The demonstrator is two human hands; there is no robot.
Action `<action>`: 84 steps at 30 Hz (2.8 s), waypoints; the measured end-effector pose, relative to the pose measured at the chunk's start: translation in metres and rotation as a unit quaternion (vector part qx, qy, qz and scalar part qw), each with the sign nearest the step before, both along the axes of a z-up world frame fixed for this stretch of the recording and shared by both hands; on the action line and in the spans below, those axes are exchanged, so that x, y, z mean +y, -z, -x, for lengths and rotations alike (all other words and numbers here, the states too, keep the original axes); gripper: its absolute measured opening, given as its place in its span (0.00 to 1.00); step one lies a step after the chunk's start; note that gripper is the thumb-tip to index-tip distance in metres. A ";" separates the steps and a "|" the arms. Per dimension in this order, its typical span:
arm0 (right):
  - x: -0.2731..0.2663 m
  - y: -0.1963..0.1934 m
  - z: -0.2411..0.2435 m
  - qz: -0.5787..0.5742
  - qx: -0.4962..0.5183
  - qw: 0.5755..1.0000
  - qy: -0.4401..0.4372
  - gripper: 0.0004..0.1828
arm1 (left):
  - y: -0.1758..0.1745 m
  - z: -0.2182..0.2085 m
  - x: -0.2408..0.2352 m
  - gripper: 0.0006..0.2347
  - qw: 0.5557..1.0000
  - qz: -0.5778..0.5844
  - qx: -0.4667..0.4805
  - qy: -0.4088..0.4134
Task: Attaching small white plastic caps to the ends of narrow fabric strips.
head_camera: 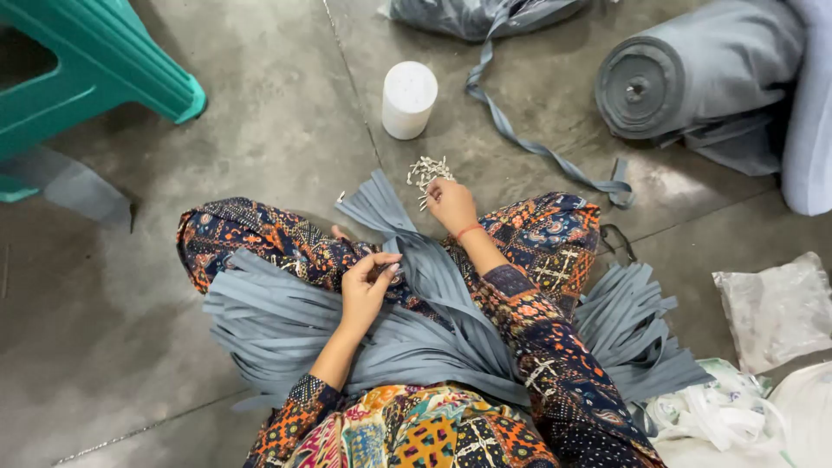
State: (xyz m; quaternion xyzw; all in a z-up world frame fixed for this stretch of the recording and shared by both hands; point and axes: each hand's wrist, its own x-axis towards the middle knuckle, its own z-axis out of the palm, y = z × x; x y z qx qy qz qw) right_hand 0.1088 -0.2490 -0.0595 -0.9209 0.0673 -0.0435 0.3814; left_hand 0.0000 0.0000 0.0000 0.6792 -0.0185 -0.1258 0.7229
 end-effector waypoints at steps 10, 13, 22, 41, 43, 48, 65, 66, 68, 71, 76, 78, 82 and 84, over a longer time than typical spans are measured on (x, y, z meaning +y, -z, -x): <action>0.049 -0.153 0.091 -0.108 -0.058 0.985 -0.122 0.05 | 0.012 0.002 0.006 0.06 0.998 0.024 -0.039 0.033; 0.057 -0.161 0.112 -0.143 -0.057 0.973 -0.172 0.06 | -0.003 0.000 0.006 0.06 0.994 0.008 -0.076 0.077; 0.058 -0.162 0.126 -0.149 -0.101 0.960 -0.213 0.07 | 0.038 0.001 0.010 0.04 0.985 0.103 0.000 0.138; 0.057 -0.103 0.140 -0.114 -0.025 0.972 -0.202 0.11 | -0.023 0.004 0.006 0.07 0.964 -0.063 -0.225 0.127; 0.055 -0.104 0.139 -0.146 -0.019 0.971 -0.187 0.10 | -0.027 0.004 0.005 0.07 0.962 -0.089 -0.239 0.094; 0.062 -0.125 0.141 -0.240 -0.088 0.956 -0.145 0.07 | -0.029 0.006 0.006 0.07 0.961 -0.131 -0.243 -0.018; 0.062 -0.056 0.132 -0.414 0.009 0.907 -0.076 0.07 | -0.013 0.013 0.003 0.04 0.979 -0.019 -0.188 0.080; 0.063 -0.058 0.132 -0.419 0.002 0.905 -0.072 0.08 | -0.011 0.012 0.002 0.03 0.990 -0.009 -0.115 0.083; 0.068 -0.093 0.136 -0.380 -0.040 0.921 -0.072 0.07 | 0.007 0.010 0.002 0.05 0.995 0.015 -0.072 0.064; 0.074 -0.122 0.143 -0.300 -0.095 0.946 -0.081 0.07 | 0.029 0.007 0.003 0.06 0.997 0.061 -0.027 0.036; 0.081 -0.142 0.148 -0.199 -0.158 0.959 -0.128 0.09 | 0.020 0.005 0.005 0.05 0.996 0.081 -0.044 0.018; 0.082 -0.145 0.148 -0.201 -0.148 0.964 -0.097 0.09 | 0.008 0.004 0.006 0.04 0.992 0.018 -0.126 0.013; 0.080 -0.145 0.148 -0.170 -0.159 0.968 -0.096 0.08 | 0.008 0.004 0.006 0.03 0.994 0.023 -0.102 0.020; 0.080 -0.146 0.148 -0.147 -0.184 0.965 -0.117 0.07 | 0.014 0.004 0.006 0.03 0.994 0.014 -0.104 0.019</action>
